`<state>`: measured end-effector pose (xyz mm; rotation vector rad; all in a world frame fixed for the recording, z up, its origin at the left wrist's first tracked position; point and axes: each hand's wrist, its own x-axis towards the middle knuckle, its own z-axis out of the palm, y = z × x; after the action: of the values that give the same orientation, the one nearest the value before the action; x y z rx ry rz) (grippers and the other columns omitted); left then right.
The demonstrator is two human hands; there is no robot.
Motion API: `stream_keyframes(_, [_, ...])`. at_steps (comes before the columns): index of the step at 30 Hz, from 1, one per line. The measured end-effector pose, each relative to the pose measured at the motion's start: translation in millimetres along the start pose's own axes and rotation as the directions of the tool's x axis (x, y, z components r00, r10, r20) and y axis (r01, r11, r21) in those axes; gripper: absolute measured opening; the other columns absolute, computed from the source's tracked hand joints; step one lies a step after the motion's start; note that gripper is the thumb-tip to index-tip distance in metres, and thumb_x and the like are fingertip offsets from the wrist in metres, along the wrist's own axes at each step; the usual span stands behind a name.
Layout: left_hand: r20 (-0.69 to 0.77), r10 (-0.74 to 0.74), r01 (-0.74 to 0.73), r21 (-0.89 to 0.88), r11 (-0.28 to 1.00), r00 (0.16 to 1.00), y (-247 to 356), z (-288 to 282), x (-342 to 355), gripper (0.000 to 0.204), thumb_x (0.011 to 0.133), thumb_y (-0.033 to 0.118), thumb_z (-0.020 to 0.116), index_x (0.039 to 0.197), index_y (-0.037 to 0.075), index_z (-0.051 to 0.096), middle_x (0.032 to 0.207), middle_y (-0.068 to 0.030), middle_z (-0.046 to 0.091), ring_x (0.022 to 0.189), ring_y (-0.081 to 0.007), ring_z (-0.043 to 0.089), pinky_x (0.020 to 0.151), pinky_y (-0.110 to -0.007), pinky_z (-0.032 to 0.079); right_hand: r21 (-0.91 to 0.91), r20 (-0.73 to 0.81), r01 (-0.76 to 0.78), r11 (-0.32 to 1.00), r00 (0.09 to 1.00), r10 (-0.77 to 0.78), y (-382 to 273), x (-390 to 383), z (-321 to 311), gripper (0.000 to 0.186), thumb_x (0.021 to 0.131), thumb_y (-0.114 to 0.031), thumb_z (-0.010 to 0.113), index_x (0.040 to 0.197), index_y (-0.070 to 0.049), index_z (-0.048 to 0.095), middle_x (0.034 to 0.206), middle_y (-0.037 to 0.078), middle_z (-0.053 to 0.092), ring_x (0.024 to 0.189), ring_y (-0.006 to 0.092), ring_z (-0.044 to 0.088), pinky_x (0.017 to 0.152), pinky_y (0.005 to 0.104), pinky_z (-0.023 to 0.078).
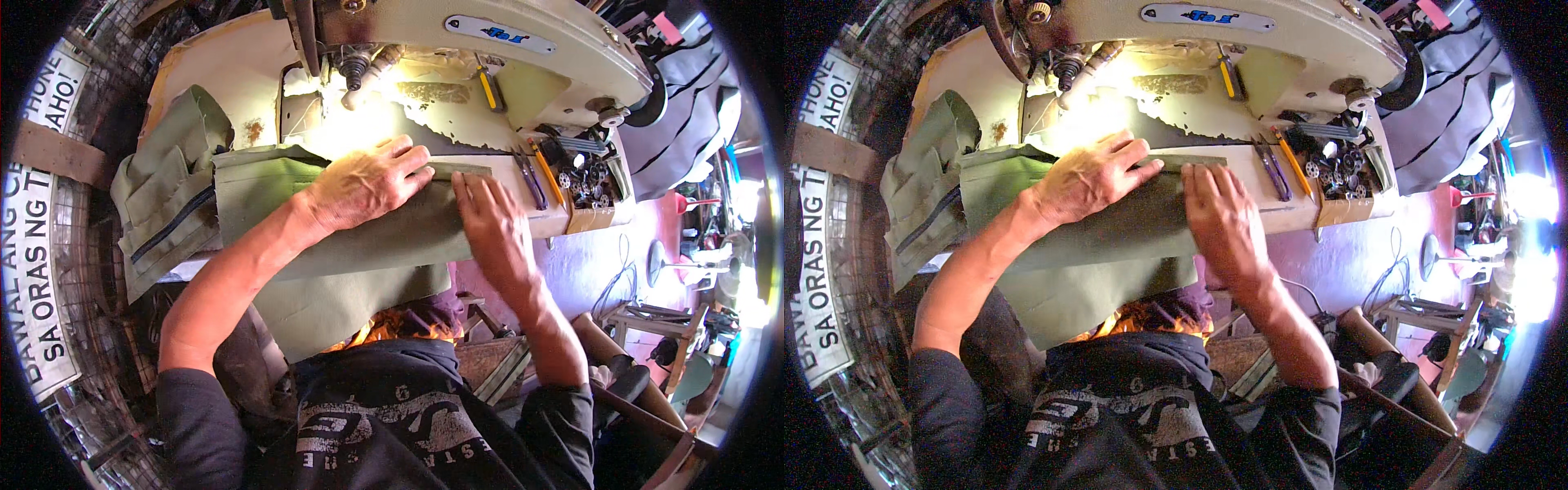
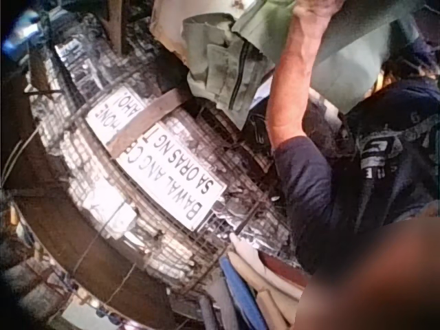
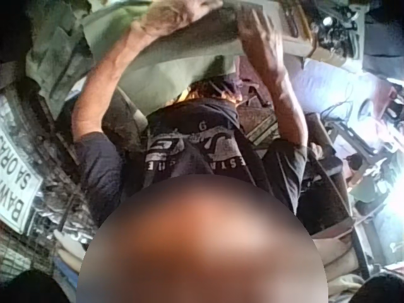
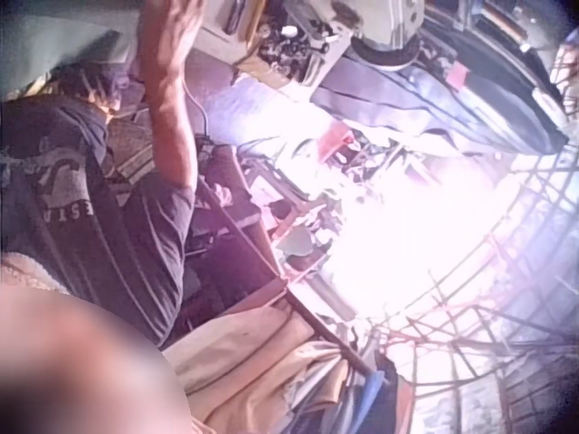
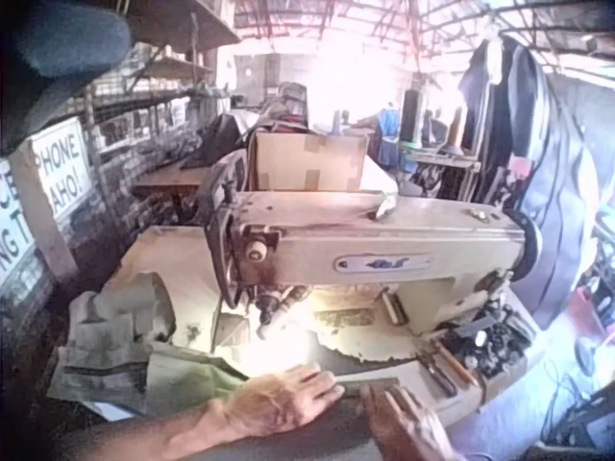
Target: Sewing components of a fabric bag using an industrial sewing machine.
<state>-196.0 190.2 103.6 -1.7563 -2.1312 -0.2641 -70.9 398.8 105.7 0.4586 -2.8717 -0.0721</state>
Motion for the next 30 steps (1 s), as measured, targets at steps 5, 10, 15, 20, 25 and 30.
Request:
stream_keyframes(5, [0.085, 0.039, -0.051, 0.144, 0.988, 0.996, 10, -7, -5, 0.016, 0.086, 0.018, 0.062, 0.094, 0.005, 0.067, 0.096, -0.0037, 0.055, 0.097, -0.0174, 0.057, 0.078, -0.029, 0.054, 0.157, -0.044, -0.244, 0.957, 0.966, 0.253, -41, -8, 13, 0.052, 0.091, -0.007, 0.054, 0.141, 0.008, 0.048, 0.143, 0.025, 0.051, 0.138, 0.0393, 0.045, 0.118, 0.0496, 0.034])
stream_keyframes(10, [0.181, -0.124, 0.114, 0.063, 0.991, 0.976, 11, -19, -27, 0.035, 0.082, 0.012, 0.062, 0.114, -0.002, 0.065, 0.099, -0.0084, 0.057, 0.094, -0.0219, 0.061, 0.076, -0.032, 0.056, 0.279, -0.167, -0.147, 0.949, 0.966, 0.198, -43, 8, 26, 0.045, 0.09, -0.005, 0.058, 0.134, 0.005, 0.055, 0.134, 0.023, 0.056, 0.132, 0.0393, 0.05, 0.113, 0.0491, 0.04])
stream_keyframes(15, [0.094, -0.165, 0.164, 0.02, 0.986, 0.982, 8, -23, -36, 0.036, 0.084, 0.009, 0.061, 0.119, 0.001, 0.063, 0.093, -0.0093, 0.052, 0.085, -0.0223, 0.062, 0.07, -0.034, 0.056, 0.361, -0.234, 0.044, 0.932, 0.971, 0.045, 14, 34, 20, 0.035, 0.079, -0.001, 0.063, 0.114, -0.001, 0.069, 0.107, 0.01, 0.064, 0.103, 0.0272, 0.062, 0.084, 0.0381, 0.056])
stream_keyframes(20, [0.111, -0.185, 0.186, 0.003, 0.983, 0.976, 8, -23, -34, 0.039, 0.087, 0.01, 0.058, 0.125, 0.005, 0.063, 0.095, -0.0093, 0.052, 0.083, -0.022, 0.061, 0.069, -0.034, 0.055, 0.177, -0.229, 0.302, 0.937, 0.938, -0.259, 41, 46, 18, 0.037, 0.075, -0.009, 0.065, 0.11, -0.001, 0.067, 0.106, 0.008, 0.064, 0.098, 0.0249, 0.064, 0.079, 0.036, 0.057])
stream_keyframes(25, [0.085, -0.211, 0.208, 0.041, 0.977, 0.974, 14, -21, -32, 0.041, 0.088, 0.01, 0.058, 0.129, 0.007, 0.062, 0.097, -0.0091, 0.051, 0.082, -0.0225, 0.061, 0.07, -0.034, 0.055, 0.121, -0.289, 0.311, 0.943, 0.92, -0.266, 36, 42, 24, 0.04, 0.073, -0.011, 0.065, 0.112, 0.001, 0.065, 0.105, 0.009, 0.063, 0.1, 0.0245, 0.065, 0.078, 0.035, 0.059])
stream_keyframes(30, [0.094, -0.227, 0.221, 0.063, 0.973, 0.969, 17, -19, -32, 0.043, 0.089, 0.011, 0.058, 0.132, 0.009, 0.062, 0.098, -0.0091, 0.052, 0.082, -0.0227, 0.061, 0.07, -0.034, 0.055, 0.11, -0.264, 0.274, 0.956, 0.935, -0.238, 29, 38, 16, 0.042, 0.074, -0.011, 0.065, 0.115, 0.002, 0.064, 0.108, 0.011, 0.063, 0.103, 0.0262, 0.065, 0.081, 0.0356, 0.059])
